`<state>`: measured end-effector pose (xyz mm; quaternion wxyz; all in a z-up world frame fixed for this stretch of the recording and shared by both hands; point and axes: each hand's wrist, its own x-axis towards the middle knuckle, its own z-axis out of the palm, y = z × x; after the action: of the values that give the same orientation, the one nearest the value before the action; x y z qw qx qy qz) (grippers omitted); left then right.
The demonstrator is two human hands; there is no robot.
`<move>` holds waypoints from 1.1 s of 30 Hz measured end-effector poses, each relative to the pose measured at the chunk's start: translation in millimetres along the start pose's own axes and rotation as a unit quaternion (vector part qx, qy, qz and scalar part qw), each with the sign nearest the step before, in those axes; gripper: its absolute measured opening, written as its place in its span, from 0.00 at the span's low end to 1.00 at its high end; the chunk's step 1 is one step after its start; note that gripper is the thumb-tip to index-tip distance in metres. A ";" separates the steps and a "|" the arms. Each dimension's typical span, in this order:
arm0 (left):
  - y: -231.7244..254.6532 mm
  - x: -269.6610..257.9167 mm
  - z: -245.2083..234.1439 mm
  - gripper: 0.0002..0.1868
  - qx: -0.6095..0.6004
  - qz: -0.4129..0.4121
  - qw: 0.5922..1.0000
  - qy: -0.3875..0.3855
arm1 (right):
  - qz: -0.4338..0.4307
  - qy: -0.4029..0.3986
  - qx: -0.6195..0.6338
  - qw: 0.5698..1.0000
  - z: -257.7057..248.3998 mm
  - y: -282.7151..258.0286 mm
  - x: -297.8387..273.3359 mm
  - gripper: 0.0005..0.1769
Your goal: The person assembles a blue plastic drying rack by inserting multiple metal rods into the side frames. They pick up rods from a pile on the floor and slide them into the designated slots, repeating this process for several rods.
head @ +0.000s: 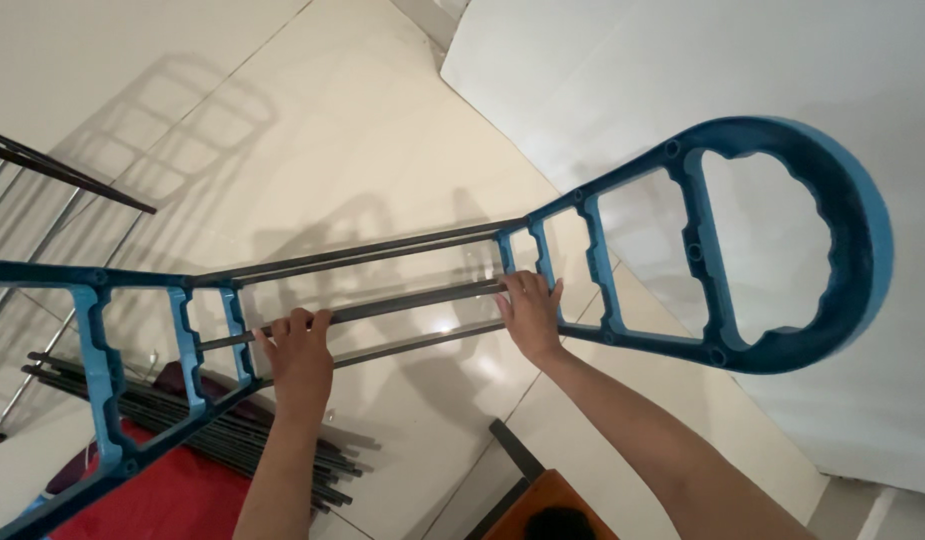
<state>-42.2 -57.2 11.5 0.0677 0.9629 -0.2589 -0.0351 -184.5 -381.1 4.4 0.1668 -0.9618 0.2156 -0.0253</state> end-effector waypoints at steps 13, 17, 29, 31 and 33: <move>-1.9 -3.3 7.1 0.20 -0.010 -0.012 1.000 -0.006 | 0.011 -0.018 0.008 1.000 -13.1 -3.9 -0.9 0.23; -8.4 -4.5 8.3 0.20 -0.006 -0.016 1.000 -0.006 | 0.064 0.096 0.064 0.991 -1.0 3.7 1.3 0.37; -11.6 -3.8 9.4 0.19 0.002 -0.022 1.000 -0.019 | 0.269 0.061 0.210 0.938 21.0 32.3 25.7 0.30; -12.6 -4.6 8.5 0.19 -0.003 -0.019 1.000 -0.023 | 0.256 0.072 0.203 0.943 21.3 32.1 26.5 0.30; -13.1 -5.3 6.7 0.18 -0.007 -0.015 1.000 -0.024 | 0.264 0.062 0.213 0.939 21.4 32.3 27.9 0.29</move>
<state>-40.9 -44.0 3.1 0.0678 0.9651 -0.2455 -0.0611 -169.8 -413.8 -27.1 0.3550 -0.8087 0.4611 -0.0857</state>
